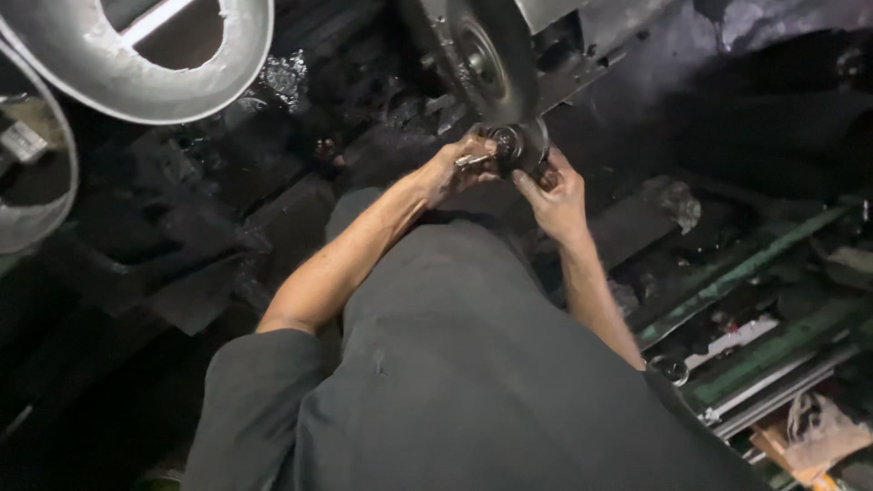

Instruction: The person fits a metal component onto the head of an industrial machine, then washes metal parts in bowls of liquid, scrubbing and rinsing them one at a time and placing cleaned pieces into a second bowl.

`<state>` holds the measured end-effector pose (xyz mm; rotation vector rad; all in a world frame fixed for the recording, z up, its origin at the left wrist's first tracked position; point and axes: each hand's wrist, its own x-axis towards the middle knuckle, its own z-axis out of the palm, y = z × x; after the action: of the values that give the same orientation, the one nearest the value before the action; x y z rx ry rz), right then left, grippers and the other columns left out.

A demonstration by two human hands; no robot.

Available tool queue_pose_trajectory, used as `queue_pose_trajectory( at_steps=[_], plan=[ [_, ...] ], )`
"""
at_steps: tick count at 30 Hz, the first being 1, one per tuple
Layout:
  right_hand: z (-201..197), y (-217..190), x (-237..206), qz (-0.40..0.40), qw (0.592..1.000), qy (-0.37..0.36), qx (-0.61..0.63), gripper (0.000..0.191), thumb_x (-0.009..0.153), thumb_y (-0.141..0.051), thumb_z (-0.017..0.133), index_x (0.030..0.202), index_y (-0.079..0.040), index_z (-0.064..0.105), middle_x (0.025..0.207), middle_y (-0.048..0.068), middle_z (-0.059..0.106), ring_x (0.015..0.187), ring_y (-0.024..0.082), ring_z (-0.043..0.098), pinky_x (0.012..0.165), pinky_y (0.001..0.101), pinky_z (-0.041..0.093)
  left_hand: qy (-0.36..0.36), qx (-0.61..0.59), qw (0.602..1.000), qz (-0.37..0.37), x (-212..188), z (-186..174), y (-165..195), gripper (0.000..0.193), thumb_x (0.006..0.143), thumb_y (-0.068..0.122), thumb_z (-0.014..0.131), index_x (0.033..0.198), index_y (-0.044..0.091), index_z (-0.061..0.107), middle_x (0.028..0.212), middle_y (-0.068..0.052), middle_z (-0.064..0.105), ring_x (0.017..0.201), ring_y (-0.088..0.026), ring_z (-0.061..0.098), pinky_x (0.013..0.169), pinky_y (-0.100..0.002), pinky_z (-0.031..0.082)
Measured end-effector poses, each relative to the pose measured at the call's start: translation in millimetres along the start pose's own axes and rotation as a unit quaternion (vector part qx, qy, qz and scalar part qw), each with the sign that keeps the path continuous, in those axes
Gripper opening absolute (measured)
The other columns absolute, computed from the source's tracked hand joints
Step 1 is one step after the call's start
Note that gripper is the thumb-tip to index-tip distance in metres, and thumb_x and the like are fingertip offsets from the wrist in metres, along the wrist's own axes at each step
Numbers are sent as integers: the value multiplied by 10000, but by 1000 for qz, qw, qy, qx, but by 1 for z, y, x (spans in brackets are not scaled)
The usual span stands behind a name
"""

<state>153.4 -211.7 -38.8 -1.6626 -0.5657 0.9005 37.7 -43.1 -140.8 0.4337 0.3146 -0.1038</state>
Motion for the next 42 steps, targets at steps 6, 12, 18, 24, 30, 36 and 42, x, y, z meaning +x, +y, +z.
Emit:
queue_pose_trajectory(
  at_steps=[6, 12, 18, 24, 30, 36, 42],
  plan=[
    [9, -56, -13, -99, 969, -2, -224, 619, 1003, 25, 720, 1539, 73, 415, 1307, 172, 704, 1214, 192, 671, 1048, 344, 553, -173, -149, 973, 16, 3, 13, 9, 577, 914, 391, 633, 1335, -3, 603, 1321, -159, 648, 1237, -290, 633, 1150, -486, 504],
    [12, -61, 12, -28, 978, -58, -196, 455, 983, 13, 689, 1410, 66, 542, 1197, 135, 748, 1114, 142, 685, 966, 320, 592, -152, -189, 970, 24, -7, 24, 26, 660, 894, 431, 628, 1349, -47, 603, 1363, -218, 646, 1248, -352, 634, 1176, -531, 475],
    [-7, -28, 54, 3, 984, -127, -121, 306, 984, 13, 678, 1277, 56, 602, 1155, 86, 728, 1047, 118, 691, 931, 300, 596, -137, -235, 961, 41, 1, 18, 22, 679, 877, 432, 624, 1384, -18, 587, 1374, -199, 633, 1258, -361, 621, 1159, -520, 468],
    [-9, 11, 85, 15, 986, -74, -152, 336, 969, 5, 807, 1217, 109, 606, 976, 66, 577, 883, 133, 537, 772, 309, 480, -43, -191, 978, 69, -4, 4, 21, 751, 881, 487, 650, 1453, 27, 490, 1496, -191, 522, 1356, -340, 545, 1190, -529, 453],
    [-3, 16, 62, 54, 995, -70, -55, 443, 902, -3, 764, 1277, 112, 557, 1173, 128, 699, 1095, 162, 667, 954, 299, 567, 92, -3, 996, 18, -22, 4, 18, 735, 866, 497, 631, 1420, 28, 518, 1420, -185, 534, 1300, -290, 546, 1121, -467, 467],
    [-16, -7, 16, 32, 999, -1, -10, 482, 913, -6, 729, 1362, 80, 579, 1276, 128, 684, 1171, 140, 659, 1005, 285, 534, 10, -70, 994, -81, -21, 23, 13, 450, 914, 191, 736, 1258, -23, 541, 1222, -153, 569, 1174, -295, 590, 1123, -525, 550],
    [-2, 4, -5, -44, 979, 162, -115, 258, 1164, -196, 581, 1249, 27, 680, 1004, 0, 583, 910, 74, 496, 811, 232, 440, -57, -111, 992, -35, -6, 51, 27, 471, 910, 133, 679, 1327, -3, 507, 1261, -165, 610, 1151, -339, 647, 1108, -521, 525]
  ],
)
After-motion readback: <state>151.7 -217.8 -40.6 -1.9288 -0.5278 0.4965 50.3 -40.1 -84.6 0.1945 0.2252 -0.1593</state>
